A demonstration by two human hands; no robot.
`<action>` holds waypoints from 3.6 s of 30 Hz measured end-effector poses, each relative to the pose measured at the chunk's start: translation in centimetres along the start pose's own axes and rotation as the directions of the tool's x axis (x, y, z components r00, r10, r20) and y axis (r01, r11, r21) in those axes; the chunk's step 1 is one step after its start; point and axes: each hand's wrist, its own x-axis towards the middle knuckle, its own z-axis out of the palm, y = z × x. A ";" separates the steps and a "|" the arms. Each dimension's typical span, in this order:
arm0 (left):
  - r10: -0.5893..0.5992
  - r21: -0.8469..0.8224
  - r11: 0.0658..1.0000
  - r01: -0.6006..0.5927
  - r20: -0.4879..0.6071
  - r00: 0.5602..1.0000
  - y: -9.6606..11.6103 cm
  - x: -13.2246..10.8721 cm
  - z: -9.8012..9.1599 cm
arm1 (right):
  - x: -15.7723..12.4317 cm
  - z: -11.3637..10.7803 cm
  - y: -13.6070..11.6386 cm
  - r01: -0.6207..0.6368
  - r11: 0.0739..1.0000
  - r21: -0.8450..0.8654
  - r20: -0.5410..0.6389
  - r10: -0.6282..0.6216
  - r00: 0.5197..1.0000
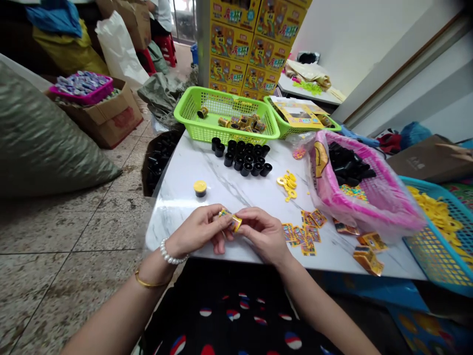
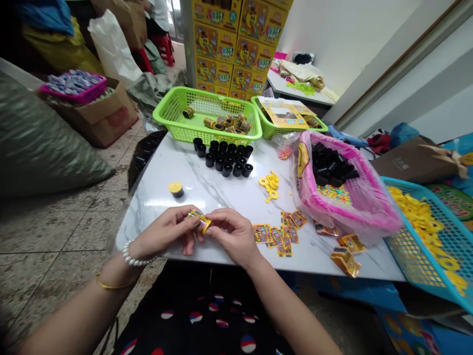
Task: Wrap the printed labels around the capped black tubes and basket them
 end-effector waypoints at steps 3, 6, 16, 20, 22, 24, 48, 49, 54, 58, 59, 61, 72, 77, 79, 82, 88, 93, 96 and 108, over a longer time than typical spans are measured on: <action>-0.029 -0.028 0.999 0.031 0.071 0.997 -0.1 0.0 -0.3 | 0.0 0.3 -0.2 -0.024 0.996 0.084 -0.011 0.025 1.000; -0.073 -0.108 0.991 0.081 0.082 0.994 -0.1 0.0 -0.3 | 0.0 0.5 -0.4 -0.022 0.994 0.104 -0.019 0.025 1.000; -0.098 -0.224 0.970 0.092 -0.019 0.995 -1.2 -1.0 1.9 | -1.2 1.1 -1.4 0.052 0.993 -0.106 -0.008 -0.054 0.999; -0.075 -0.220 0.974 0.055 -0.081 0.994 -1.3 -1.7 2.4 | -0.5 0.7 -3.7 0.192 0.887 -0.421 0.223 -0.104 0.969; -0.037 -0.133 0.991 0.011 -0.192 0.981 -1.4 -2.0 2.2 | 2.4 0.1 -4.8 0.230 0.779 -0.583 0.225 -0.117 0.967; 0.051 0.022 0.999 -0.046 -0.383 0.922 -1.4 -2.3 1.6 | 7.2 -0.9 -6.0 0.158 0.727 -0.669 0.068 -0.151 0.986; 0.207 0.515 0.855 -0.063 -0.227 0.952 -1.1 1.6 4.6 | 0.6 -10.1 -3.3 0.246 0.419 -0.874 0.298 0.063 0.952; 0.212 0.535 0.842 -0.068 -0.212 0.954 -1.0 2.1 4.8 | 0.7 -10.2 -3.5 0.253 0.446 -0.859 0.316 0.073 0.946; 0.250 0.548 0.834 -0.065 -0.269 0.930 -1.8 2.4 4.5 | -2.3 -10.3 -4.6 0.151 0.341 -0.928 0.096 -0.175 0.980; 0.309 0.630 0.772 -0.078 -0.266 0.913 -2.2 2.2 4.8 | -6.3 -7.2 -2.9 0.011 0.215 -0.977 -0.057 -0.307 0.950; 0.323 0.656 0.751 -0.079 -0.261 0.910 -2.2 2.3 5.0 | -6.8 -6.3 -2.2 -0.014 0.224 -0.974 -0.086 -0.313 0.946; 0.317 0.669 0.740 -0.071 -0.254 0.914 -2.0 2.4 5.5 | -7.2 -4.8 -1.1 -0.051 0.255 -0.966 -0.138 -0.334 0.933; -0.031 0.083 0.995 0.054 -0.259 0.965 -1.1 0.9 5.7 | -4.5 -0.6 -2.4 0.125 0.561 -0.818 -0.111 -0.367 0.923; 0.094 0.315 0.949 -0.023 -0.213 0.972 -0.3 -1.0 3.7 | -2.1 -1.3 -4.6 0.016 0.838 -0.546 -0.033 -0.040 0.999; 0.111 0.442 0.895 -0.052 -0.109 0.988 0.1 -1.8 3.3 | -1.0 -1.8 -5.2 -0.018 0.840 -0.543 0.119 0.098 0.988; 0.148 0.542 0.835 -0.097 -0.052 0.988 0.4 -2.5 2.9 | 0.2 -1.9 -5.2 -0.119 0.844 -0.524 0.310 0.318 0.896; 0.320 0.502 0.859 -0.104 -0.367 0.873 -0.7 -2.6 2.0 | 1.6 -0.8 -3.1 -0.341 0.889 -0.305 0.181 0.406 0.896; 0.078 0.203 0.978 0.041 -0.545 0.835 -1.5 -2.0 2.3 | 2.5 -0.1 -1.8 -0.320 0.913 -0.255 0.016 0.334 0.942; 0.041 0.134 0.990 0.041 -0.558 0.829 -1.5 -1.8 2.6 | 2.5 0.0 -1.5 -0.323 0.919 -0.228 0.049 0.342 0.938; 0.136 0.179 0.984 -0.018 -0.671 0.729 -2.0 -2.4 3.1 | 0.6 -0.5 -3.3 -0.068 0.789 -0.611 -0.093 0.013 0.996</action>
